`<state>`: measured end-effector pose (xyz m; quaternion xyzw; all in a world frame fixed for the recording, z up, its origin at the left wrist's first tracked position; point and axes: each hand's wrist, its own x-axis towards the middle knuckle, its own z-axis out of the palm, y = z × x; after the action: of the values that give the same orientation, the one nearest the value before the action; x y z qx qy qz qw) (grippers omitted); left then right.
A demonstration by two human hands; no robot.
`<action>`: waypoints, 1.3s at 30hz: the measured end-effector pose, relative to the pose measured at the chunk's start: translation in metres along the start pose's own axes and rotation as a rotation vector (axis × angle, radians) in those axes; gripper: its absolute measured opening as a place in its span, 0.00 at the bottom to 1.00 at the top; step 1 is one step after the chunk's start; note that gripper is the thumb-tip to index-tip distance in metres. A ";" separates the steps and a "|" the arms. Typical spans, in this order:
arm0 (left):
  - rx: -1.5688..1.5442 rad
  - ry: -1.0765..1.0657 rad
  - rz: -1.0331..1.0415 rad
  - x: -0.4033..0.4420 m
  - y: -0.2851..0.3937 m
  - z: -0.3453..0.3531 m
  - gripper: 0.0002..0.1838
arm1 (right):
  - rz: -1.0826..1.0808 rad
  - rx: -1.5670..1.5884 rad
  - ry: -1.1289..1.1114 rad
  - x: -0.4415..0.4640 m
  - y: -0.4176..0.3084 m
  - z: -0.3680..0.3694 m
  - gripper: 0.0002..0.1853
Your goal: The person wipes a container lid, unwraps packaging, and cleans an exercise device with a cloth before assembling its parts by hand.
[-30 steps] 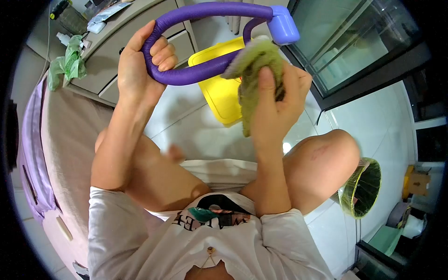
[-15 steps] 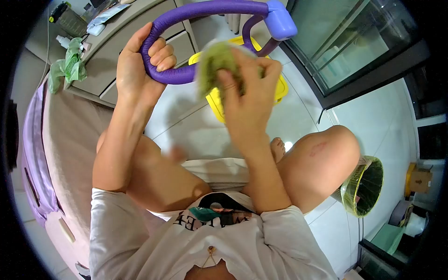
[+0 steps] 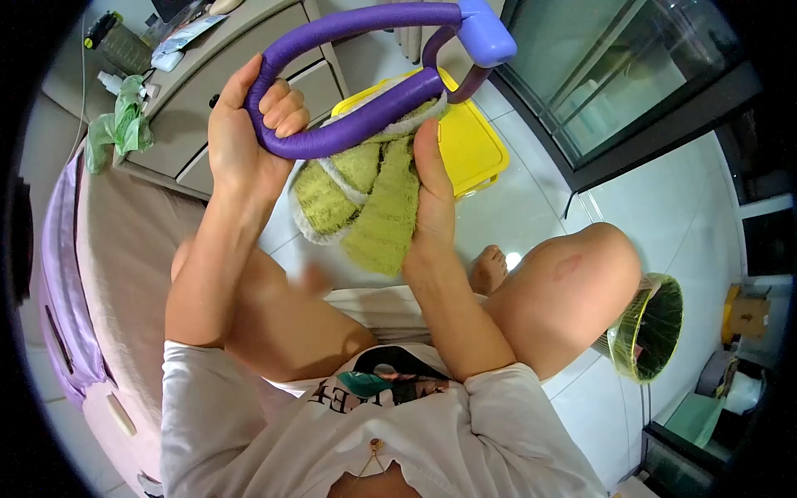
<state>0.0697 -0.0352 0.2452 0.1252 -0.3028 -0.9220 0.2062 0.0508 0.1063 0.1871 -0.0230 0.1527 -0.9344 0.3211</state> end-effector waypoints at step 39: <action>0.278 0.042 0.100 -0.007 0.000 -0.014 0.18 | 0.004 -0.082 0.056 -0.014 0.031 -0.013 0.29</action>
<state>0.0807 -0.0387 0.2351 0.1566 -0.4288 -0.8570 0.2390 0.0781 0.0950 0.1666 -0.0096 0.2001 -0.9270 0.3172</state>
